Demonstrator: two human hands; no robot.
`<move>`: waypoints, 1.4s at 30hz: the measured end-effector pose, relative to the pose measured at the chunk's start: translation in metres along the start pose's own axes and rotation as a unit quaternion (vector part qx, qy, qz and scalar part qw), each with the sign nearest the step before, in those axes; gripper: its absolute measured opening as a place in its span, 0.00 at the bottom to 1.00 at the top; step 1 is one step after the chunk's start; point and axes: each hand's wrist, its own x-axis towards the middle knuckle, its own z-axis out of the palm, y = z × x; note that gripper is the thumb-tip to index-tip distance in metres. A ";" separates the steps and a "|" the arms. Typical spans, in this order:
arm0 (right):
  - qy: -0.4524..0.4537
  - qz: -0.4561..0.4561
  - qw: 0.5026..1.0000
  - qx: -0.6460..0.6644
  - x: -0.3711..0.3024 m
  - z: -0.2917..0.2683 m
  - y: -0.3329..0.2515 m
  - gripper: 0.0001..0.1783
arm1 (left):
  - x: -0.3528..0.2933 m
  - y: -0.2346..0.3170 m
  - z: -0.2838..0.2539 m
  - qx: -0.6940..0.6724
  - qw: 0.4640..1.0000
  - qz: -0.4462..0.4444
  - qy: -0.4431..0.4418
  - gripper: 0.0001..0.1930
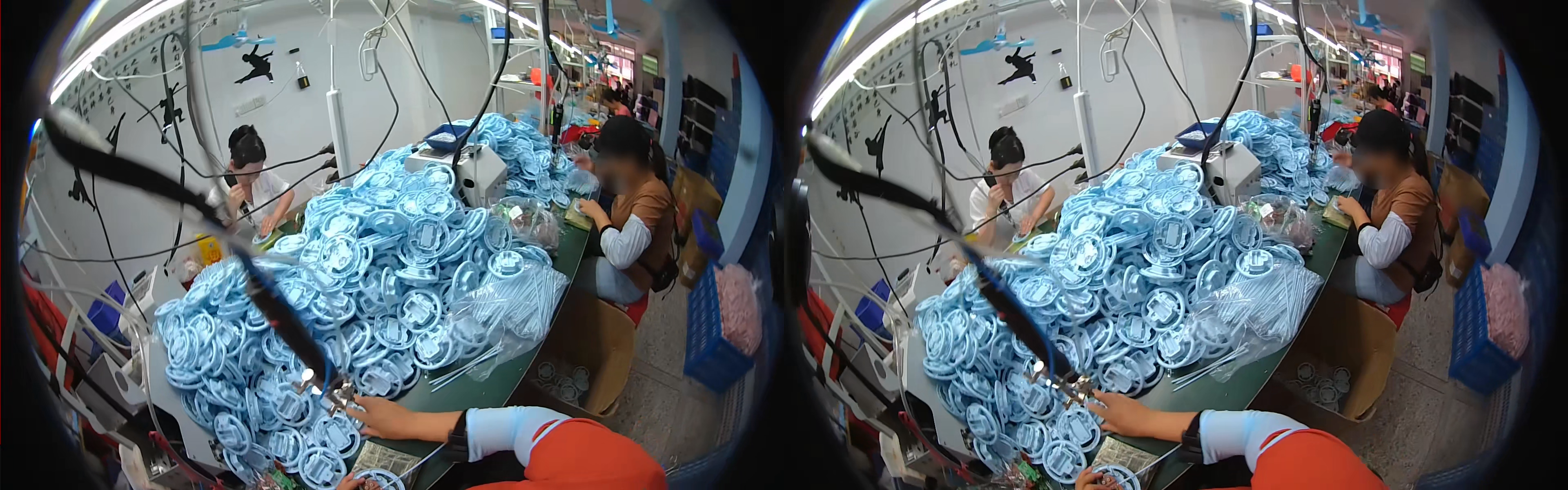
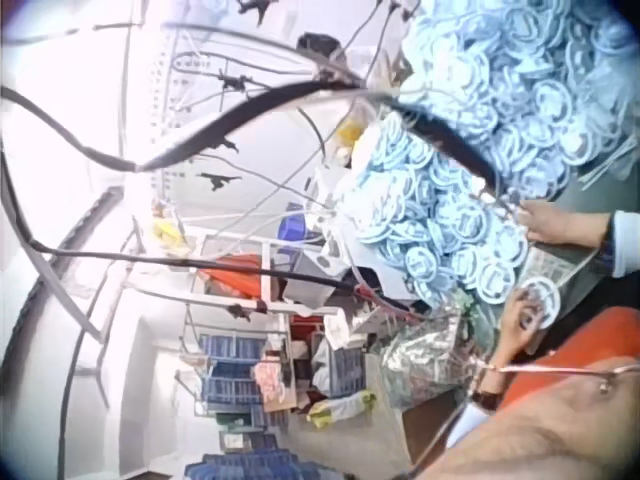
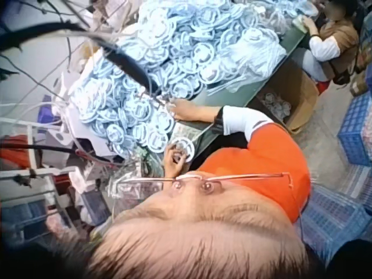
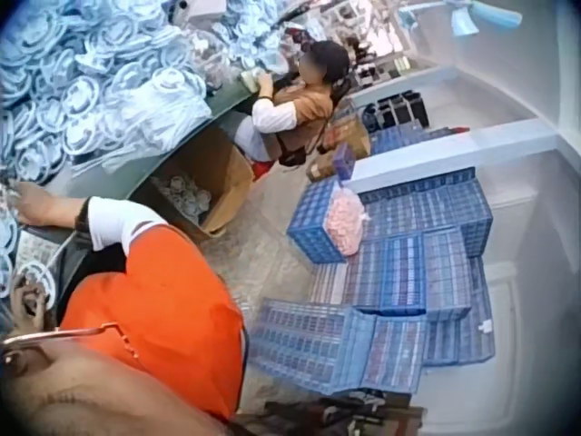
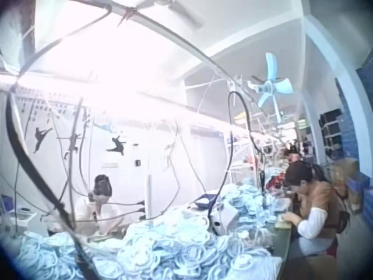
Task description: Assemble small toy components using a manual screwdriver and a motorized drill.
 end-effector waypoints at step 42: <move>0.189 -0.022 0.974 0.121 0.193 -0.102 0.076 0.26 | 0.007 -0.010 0.000 0.062 0.997 0.039 -0.008 0.27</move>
